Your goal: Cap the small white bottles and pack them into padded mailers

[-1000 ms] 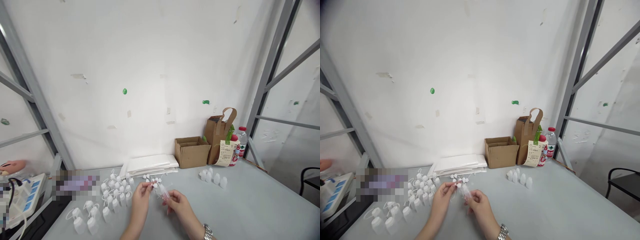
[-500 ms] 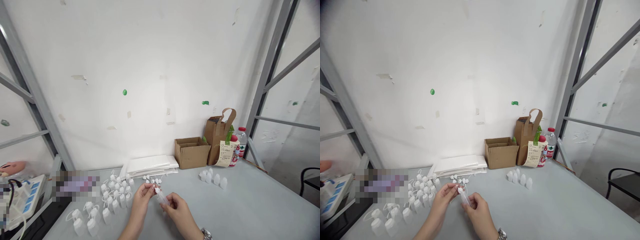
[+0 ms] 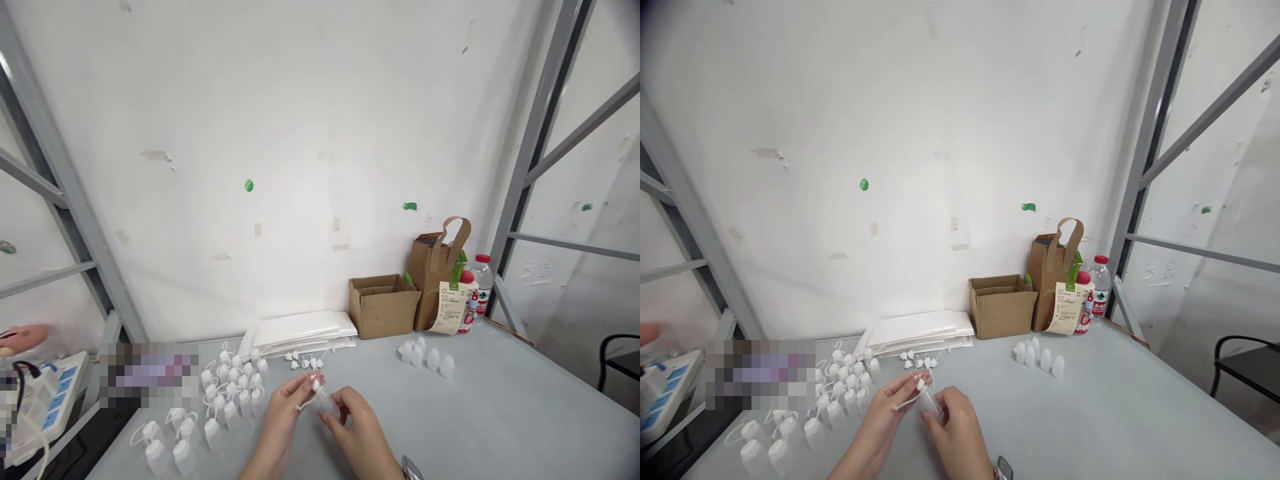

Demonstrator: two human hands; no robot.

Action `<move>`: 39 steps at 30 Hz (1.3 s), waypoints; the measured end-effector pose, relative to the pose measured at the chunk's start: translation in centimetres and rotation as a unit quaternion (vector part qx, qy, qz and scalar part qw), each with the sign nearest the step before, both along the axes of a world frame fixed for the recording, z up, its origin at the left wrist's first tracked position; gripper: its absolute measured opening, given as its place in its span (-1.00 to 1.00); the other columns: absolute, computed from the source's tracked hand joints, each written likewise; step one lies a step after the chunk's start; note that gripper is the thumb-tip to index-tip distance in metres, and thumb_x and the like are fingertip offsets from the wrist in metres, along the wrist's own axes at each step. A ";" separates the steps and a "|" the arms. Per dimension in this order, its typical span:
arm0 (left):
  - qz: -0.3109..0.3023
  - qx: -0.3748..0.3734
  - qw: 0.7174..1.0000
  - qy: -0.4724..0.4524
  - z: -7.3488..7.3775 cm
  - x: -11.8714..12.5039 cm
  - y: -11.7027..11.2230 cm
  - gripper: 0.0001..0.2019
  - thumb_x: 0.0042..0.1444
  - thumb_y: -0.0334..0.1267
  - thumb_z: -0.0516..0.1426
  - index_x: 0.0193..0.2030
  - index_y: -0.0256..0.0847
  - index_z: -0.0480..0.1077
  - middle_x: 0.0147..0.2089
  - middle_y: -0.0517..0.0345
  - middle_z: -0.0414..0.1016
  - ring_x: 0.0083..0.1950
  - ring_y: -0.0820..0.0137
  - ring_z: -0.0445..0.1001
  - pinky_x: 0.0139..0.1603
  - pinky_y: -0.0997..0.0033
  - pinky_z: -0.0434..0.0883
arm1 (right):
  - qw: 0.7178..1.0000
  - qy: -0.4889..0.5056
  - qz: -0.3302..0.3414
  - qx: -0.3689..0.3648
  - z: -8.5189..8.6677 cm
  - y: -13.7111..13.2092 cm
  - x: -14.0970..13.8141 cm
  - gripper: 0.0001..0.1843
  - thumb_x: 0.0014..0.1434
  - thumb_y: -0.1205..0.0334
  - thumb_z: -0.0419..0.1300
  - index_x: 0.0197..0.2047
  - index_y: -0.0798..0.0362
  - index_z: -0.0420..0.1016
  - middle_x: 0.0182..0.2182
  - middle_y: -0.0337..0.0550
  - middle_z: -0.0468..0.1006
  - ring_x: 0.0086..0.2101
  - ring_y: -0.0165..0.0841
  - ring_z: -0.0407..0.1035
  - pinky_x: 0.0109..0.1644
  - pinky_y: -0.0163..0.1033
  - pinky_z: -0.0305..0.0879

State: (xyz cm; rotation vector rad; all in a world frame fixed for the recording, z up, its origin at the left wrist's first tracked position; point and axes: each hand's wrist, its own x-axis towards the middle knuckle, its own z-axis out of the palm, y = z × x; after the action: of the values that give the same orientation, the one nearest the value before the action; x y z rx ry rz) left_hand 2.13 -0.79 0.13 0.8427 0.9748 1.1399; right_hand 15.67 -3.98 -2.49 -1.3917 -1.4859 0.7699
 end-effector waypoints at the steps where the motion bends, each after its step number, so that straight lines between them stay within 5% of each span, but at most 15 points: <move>1: -0.003 -0.001 1.000 -0.003 0.1 0.0 -0.1 -0.60 -0.35 -0.05 0.34 -0.36 -0.29 0.57 -0.25 -0.07 0.61 -0.05 0.16 0.47 0.09 0.25 0.28 | 1.000 -0.014 -0.001 0.010 -0.1 0.0 0.0 -0.93 -0.06 0.29 0.23 -0.47 0.02 0.39 -0.48 -0.18 0.41 -0.42 -0.30 0.24 -0.27 -0.23 0.13; 10: -0.002 -0.020 1.000 -0.004 0.0 0.0 0.0 -0.56 -0.42 -0.08 0.37 -0.33 -0.27 0.56 -0.27 -0.07 0.61 -0.06 0.15 0.49 0.09 0.24 0.30 | 0.992 -0.085 -0.007 0.091 -1.0 -0.2 0.1 -0.93 0.03 0.22 0.18 -0.43 0.02 0.39 -0.46 -0.15 0.40 -0.38 -0.27 0.26 -0.23 -0.19 0.20; 15: -0.011 0.012 1.000 -0.022 0.0 0.2 0.1 -0.55 -0.46 -0.08 0.38 -0.36 -0.27 0.56 -0.25 -0.11 0.61 -0.01 0.09 0.46 0.13 0.18 0.26 | 0.991 0.123 0.053 -0.012 -0.1 0.1 0.0 -0.63 -0.06 -0.09 0.23 -0.47 0.08 0.41 -0.55 -0.21 0.38 -0.48 -0.37 0.24 -0.33 -0.25 0.18; 18: -0.017 0.037 0.998 -0.042 -0.2 0.4 0.3 -0.56 -0.44 -0.04 0.37 -0.36 -0.25 0.56 -0.19 -0.10 0.60 0.04 0.08 0.43 0.14 0.16 0.25 | 0.911 0.350 0.152 -0.158 0.6 0.5 0.1 -0.47 -0.14 -0.24 0.22 -0.49 0.14 0.43 -0.70 -0.33 0.28 -0.65 -0.52 0.10 -0.45 -0.33 0.13; 21: -0.011 0.071 0.997 -0.016 -0.4 0.6 0.3 -0.58 -0.34 -0.02 0.33 -0.32 -0.22 0.56 -0.12 -0.06 0.57 0.06 0.10 0.42 0.13 0.16 0.26 | 0.836 0.471 0.173 -0.223 0.8 0.7 0.1 -0.45 -0.16 -0.23 0.26 -0.48 0.18 0.43 -0.78 -0.39 0.23 -0.72 -0.59 0.03 -0.48 -0.36 0.14; 29: 0.021 0.083 0.994 0.069 -0.4 0.5 0.2 -0.65 -0.37 -0.03 0.33 -0.45 -0.23 0.54 -0.28 -0.03 0.62 -0.11 0.11 0.52 0.00 0.21 0.38 | 0.860 0.443 0.133 -0.217 0.2 0.9 -0.4 -0.40 -0.18 -0.27 0.25 -0.34 0.12 0.32 -0.66 -0.16 0.52 -0.69 -0.45 0.32 -0.51 -0.34 0.21; 33: 0.025 0.060 0.996 0.055 -0.8 0.3 0.5 -0.65 -0.36 -0.05 0.33 -0.44 -0.25 0.54 -0.28 -0.04 0.62 -0.13 0.12 0.52 0.00 0.20 0.36 | 0.883 0.419 0.121 -0.174 -0.1 0.9 -0.3 -0.46 -0.29 -0.11 0.39 -0.42 0.12 0.31 -0.59 -0.16 0.56 -0.66 -0.49 0.34 -0.47 -0.37 0.22; 39: -0.034 0.054 0.998 0.004 -0.5 0.5 0.3 -0.65 -0.36 -0.10 0.34 -0.39 -0.26 0.54 -0.22 -0.07 0.61 -0.09 0.14 0.50 0.05 0.21 0.32 | 0.834 0.448 0.172 -0.274 -0.5 1.0 -0.2 -0.39 -0.09 -0.31 0.14 -0.59 0.17 0.38 -0.81 -0.21 0.38 -0.78 -0.53 0.19 -0.66 -0.42 -0.01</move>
State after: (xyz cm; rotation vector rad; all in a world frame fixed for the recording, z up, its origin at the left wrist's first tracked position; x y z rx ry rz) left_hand 2.63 -0.45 -0.35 0.9611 0.8901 1.1405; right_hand 15.49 -3.00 -3.03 -0.8791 -0.7619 1.8807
